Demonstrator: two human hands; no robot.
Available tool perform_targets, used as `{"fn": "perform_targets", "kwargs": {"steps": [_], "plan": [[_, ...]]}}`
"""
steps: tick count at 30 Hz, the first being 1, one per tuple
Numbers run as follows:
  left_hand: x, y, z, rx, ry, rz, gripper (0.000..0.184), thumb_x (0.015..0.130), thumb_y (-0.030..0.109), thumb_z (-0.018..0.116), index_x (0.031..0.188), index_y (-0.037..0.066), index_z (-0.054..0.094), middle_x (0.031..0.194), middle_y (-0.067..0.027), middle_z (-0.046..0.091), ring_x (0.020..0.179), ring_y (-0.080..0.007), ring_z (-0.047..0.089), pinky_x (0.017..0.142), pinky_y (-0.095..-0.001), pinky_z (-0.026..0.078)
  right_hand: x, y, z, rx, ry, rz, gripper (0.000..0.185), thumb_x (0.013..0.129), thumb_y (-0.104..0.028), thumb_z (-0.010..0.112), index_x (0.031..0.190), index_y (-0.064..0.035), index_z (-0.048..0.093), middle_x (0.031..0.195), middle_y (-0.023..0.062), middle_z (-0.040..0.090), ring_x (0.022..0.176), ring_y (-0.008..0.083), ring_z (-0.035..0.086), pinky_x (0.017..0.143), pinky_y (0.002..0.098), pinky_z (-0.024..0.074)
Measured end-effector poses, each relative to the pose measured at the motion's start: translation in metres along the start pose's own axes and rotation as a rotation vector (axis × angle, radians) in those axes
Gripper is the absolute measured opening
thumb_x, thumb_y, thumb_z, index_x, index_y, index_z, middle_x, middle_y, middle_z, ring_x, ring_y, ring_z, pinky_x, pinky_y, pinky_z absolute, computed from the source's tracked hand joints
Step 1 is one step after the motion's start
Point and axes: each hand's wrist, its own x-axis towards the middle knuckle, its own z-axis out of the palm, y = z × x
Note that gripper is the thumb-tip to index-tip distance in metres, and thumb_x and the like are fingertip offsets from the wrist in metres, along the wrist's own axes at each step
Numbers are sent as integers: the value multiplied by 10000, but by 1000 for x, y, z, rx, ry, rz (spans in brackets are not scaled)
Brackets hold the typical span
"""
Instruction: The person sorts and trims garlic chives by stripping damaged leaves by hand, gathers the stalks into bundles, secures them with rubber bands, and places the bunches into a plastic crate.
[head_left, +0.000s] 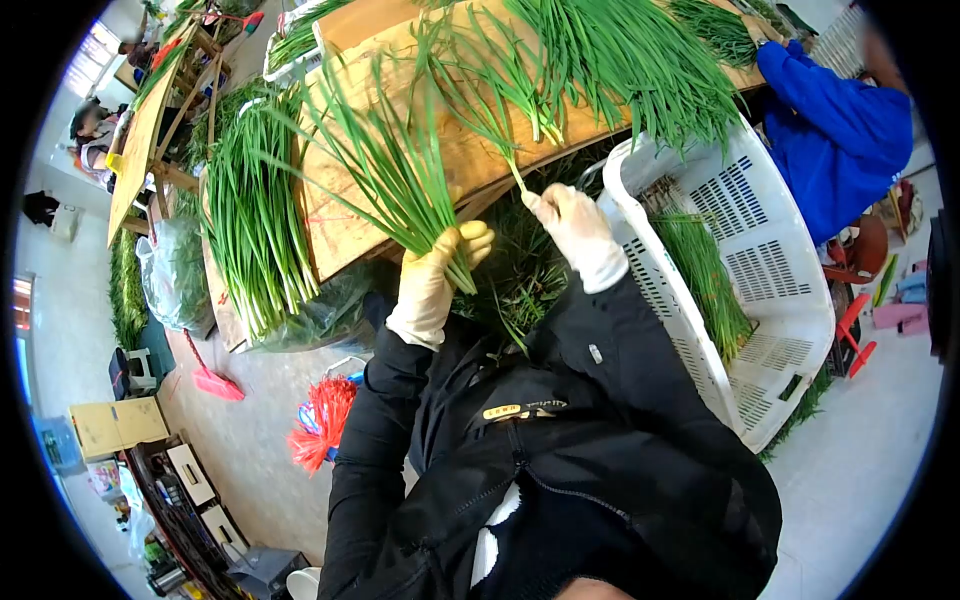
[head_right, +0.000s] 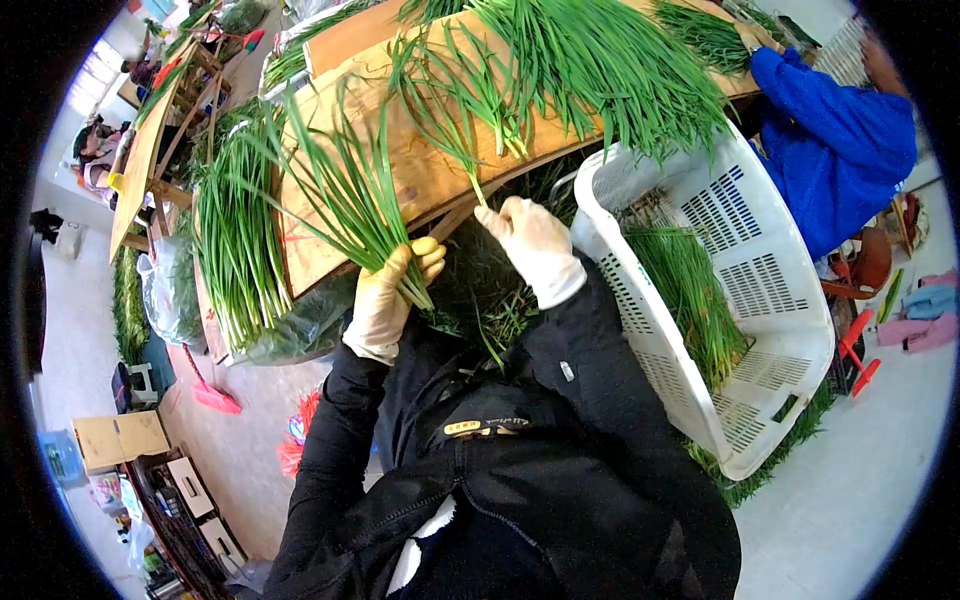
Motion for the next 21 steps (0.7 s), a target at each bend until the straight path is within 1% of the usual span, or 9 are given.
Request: {"fn": "perform_targets", "kwargs": {"steps": [2,3,4,6,8,12,14,18,21], "plan": [[6,-1,-4,-194,22,-117,442,825,225,594,1187,13,455,847,-73,606,702,-132,566,602,-219,467,23,16,15,298,-196,99,503,862,-492,422,751,-27,578,620,76,585,509,162,524,510,277,434],[7,2,4,-196,49,-160,430,816,252,611,1137,-6,489,710,-12,536,568,-82,468,509,-190,400,27,12,22,827,-285,171,346,880,-337,482,784,-23,594,626,29,587,501,105,491,485,230,404],[10,-1,-3,-172,17,-197,422,812,247,619,1111,-26,502,659,16,477,540,-67,434,491,-177,378,27,11,24,987,-326,210,242,880,-241,504,791,-38,602,629,-16,578,508,48,465,463,187,361],[10,-2,-12,-207,86,-228,430,813,250,619,1110,-38,501,656,20,457,540,-46,415,473,-166,359,8,-2,10,1193,-444,292,263,886,-280,493,833,-48,607,634,-29,561,492,27,419,452,157,323],[10,0,-14,-146,159,-215,417,815,239,617,1117,-18,489,714,20,478,528,-31,398,462,-149,352,-20,-20,6,1223,-460,101,264,901,-264,467,855,-44,606,623,-25,554,493,20,413,457,150,320],[16,1,-16,-296,63,-234,442,853,198,550,1214,-10,403,1169,-96,519,513,-2,402,435,-100,341,-61,-32,13,1143,-572,55,256,895,-272,481,802,-59,591,637,-12,567,543,48,492,500,168,373],[16,6,-11,-174,-16,-203,412,830,131,562,1189,-18,428,1115,-106,553,512,-3,423,427,-108,347,-68,-24,17,1129,-730,32,252,886,-288,495,850,-50,568,668,3,576,576,58,519,511,175,396],[11,4,-1,-77,27,-245,373,787,71,591,1132,-24,485,1021,-118,606,480,-11,429,417,-118,346,-52,-23,18,1209,-535,70,242,862,-302,539,877,-61,550,675,-13,549,599,49,489,500,168,363],[8,-3,7,-89,32,-204,326,790,81,590,1090,-24,515,991,-115,618,486,-25,436,432,-131,353,-39,-28,24,1122,-566,169,185,845,-234,572,809,-53,559,648,-13,529,567,57,475,495,186,355]]}}
